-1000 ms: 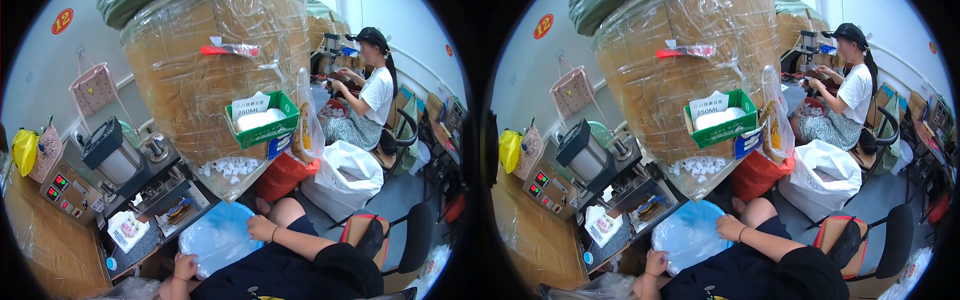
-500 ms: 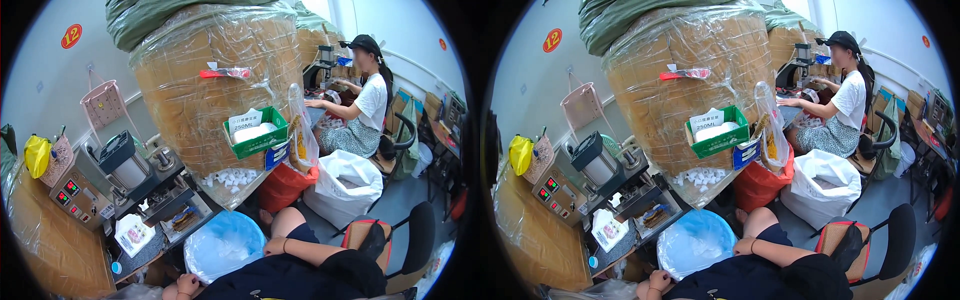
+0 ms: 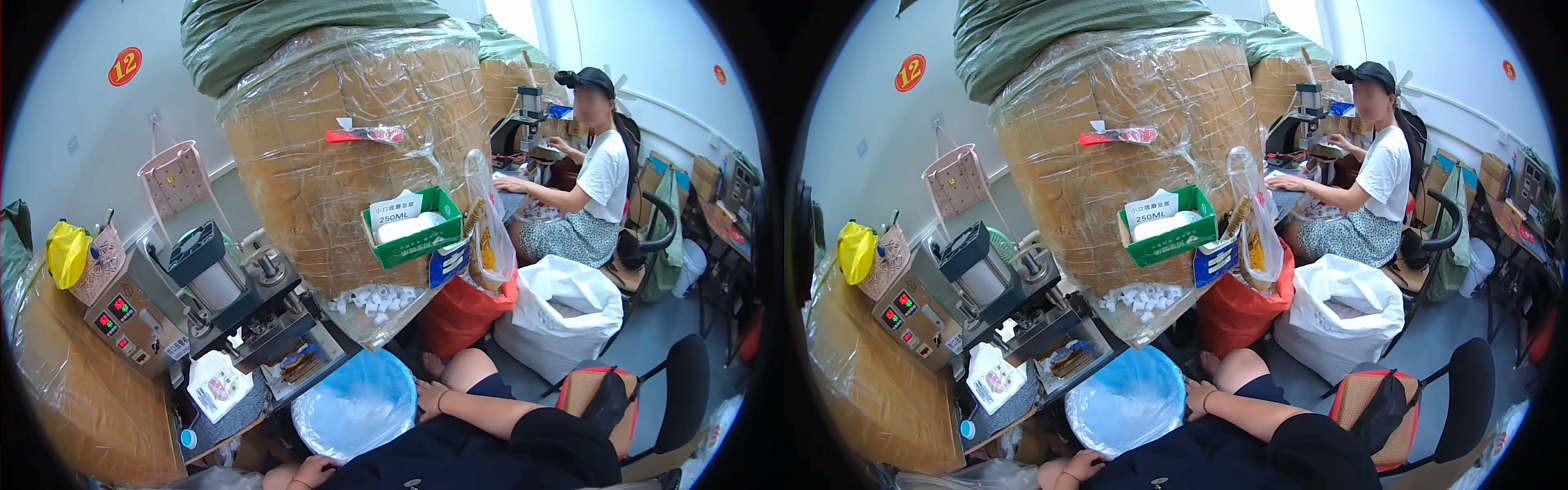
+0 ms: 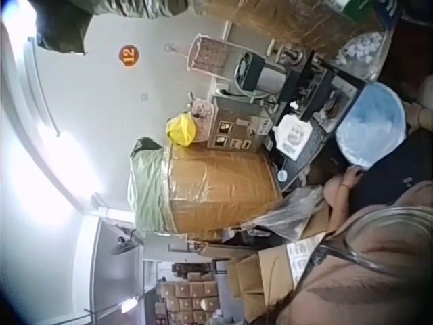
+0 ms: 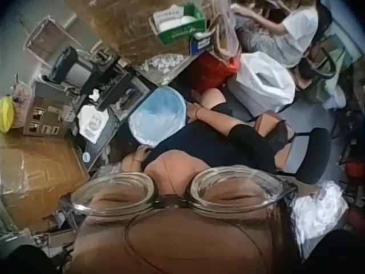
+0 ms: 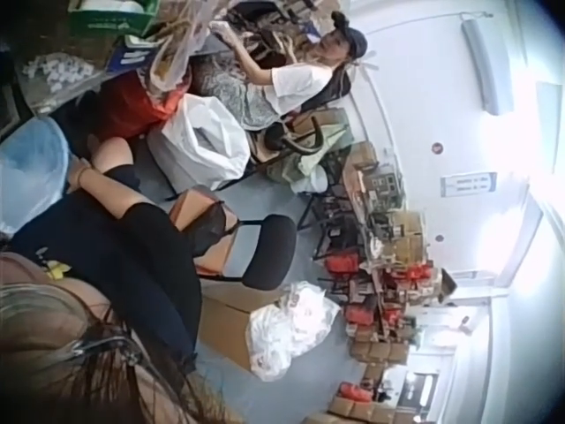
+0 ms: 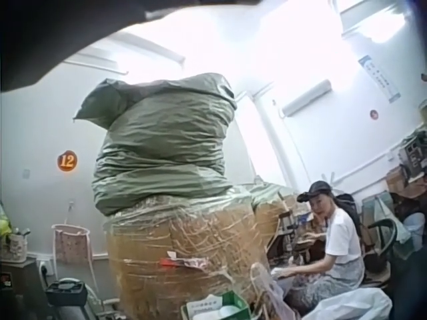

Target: Manually placing plastic components into bags and sealing them using a heat-sealer machine.

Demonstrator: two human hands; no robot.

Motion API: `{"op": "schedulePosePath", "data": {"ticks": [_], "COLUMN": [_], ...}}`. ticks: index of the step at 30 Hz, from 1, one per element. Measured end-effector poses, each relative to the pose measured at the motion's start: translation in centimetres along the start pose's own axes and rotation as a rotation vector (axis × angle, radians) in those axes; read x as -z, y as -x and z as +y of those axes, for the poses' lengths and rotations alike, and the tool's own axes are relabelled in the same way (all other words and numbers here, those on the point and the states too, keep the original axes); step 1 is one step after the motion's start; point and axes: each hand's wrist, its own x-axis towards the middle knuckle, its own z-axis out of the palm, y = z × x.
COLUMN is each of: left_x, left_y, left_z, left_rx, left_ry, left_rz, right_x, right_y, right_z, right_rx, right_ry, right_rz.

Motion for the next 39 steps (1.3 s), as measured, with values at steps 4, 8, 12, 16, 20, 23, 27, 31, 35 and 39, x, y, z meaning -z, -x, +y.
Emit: {"op": "schedulePosePath", "data": {"ticks": [4,8,12,16,20,23,27,31,35,39], "left_x": [-4.7,-3.2,-4.1,-4.2,-4.2,-6.2,-5.2,-1.5,-10.2,-4.5], "left_y": [1.7,0.4,0.4,0.1,-0.6,0.5,0.8,-1.6,-0.1,-1.8], "left_z": [-6.4,-2.8,-2.8,-3.1,-3.5,-7.2,-5.0,-0.8,0.0,-5.1], "left_rx": [-0.020,0.039,0.131,0.127,0.129,0.067,0.232,0.280,0.307,0.336], "left_ry": [-0.028,0.013,0.050,-0.060,-0.173,-0.110,-0.054,-0.125,-0.692,0.476], "left_rz": [-0.174,-0.217,-0.263,-0.275,-0.298,-0.194,-0.235,-0.274,-0.106,-0.394], "right_x": [0.9,-0.6,-0.9,-1.2,-3.7,-5.0,-5.7,-4.9,-7.8,-4.5], "right_y": [0.4,1.3,1.9,2.2,0.9,-0.5,-2.0,-1.2,-3.5,-0.7], "right_z": [-1.1,-1.7,-3.0,-2.6,-2.4,-2.0,-2.0,-2.2,-2.2,-3.0], "right_rx": [0.017,0.025,0.095,0.112,0.003,0.022,-0.047,-0.057,-0.153,-0.199], "right_ry": [0.055,0.113,-0.025,-0.116,-0.280,-0.269,-0.255,-0.214,-0.229,-0.342], "right_rz": [-0.045,-0.109,-0.198,-0.228,-0.181,-0.156,-0.169,-0.144,-0.076,-0.044]}}
